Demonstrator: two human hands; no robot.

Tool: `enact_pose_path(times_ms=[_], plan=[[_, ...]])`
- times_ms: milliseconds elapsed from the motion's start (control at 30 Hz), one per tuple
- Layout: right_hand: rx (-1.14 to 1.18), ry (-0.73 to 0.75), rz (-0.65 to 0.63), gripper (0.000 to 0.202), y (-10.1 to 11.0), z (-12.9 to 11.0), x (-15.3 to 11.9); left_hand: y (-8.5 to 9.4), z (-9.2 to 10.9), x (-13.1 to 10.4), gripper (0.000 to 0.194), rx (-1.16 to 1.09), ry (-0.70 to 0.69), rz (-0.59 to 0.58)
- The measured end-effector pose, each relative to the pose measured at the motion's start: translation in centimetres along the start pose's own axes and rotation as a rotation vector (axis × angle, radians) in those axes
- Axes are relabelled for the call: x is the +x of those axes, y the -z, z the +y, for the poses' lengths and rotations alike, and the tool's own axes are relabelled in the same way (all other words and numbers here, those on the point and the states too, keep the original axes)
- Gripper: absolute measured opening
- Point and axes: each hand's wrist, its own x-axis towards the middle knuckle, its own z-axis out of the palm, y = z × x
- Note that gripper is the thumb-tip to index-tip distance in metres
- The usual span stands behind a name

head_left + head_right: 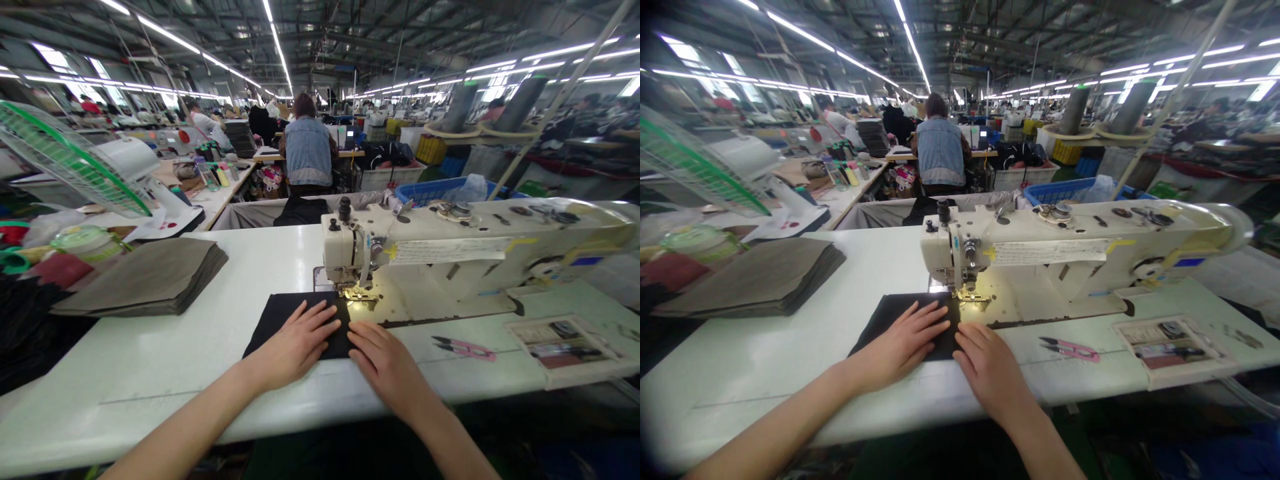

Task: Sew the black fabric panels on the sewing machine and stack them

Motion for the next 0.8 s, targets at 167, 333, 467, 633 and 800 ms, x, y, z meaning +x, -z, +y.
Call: enact_pose_path(times_ms=[167,333,467,633,800], plan=[[-0.013,0.042,-0.035,0.032,1.1,-0.8,-1.7,-0.2,1.9,-1.9,0.047,-0.02,-0.096,-0.052],[-0.07,0.018,-0.039,0.026,0.8,-0.1,0.4,-0.1,0.2,-0.9,0.044,0.005,-0.065,-0.033],[-0.097,-0.023,-0.042,0.023,0.2,0.8,2.4,0.0,-1.8,0.5,0.044,0.015,-0.066,-0.007],[-0.155,-0.064,-0.05,0.019,-0.3,1.7,4.5,0.5,-3.6,2.1,0.043,-0.009,-0.035,0.003],[-0.177,-0.121,-0.078,0.018,-0.4,1.9,5.5,0.9,-5.4,3.5,0.042,-0.058,-0.038,0.022]])
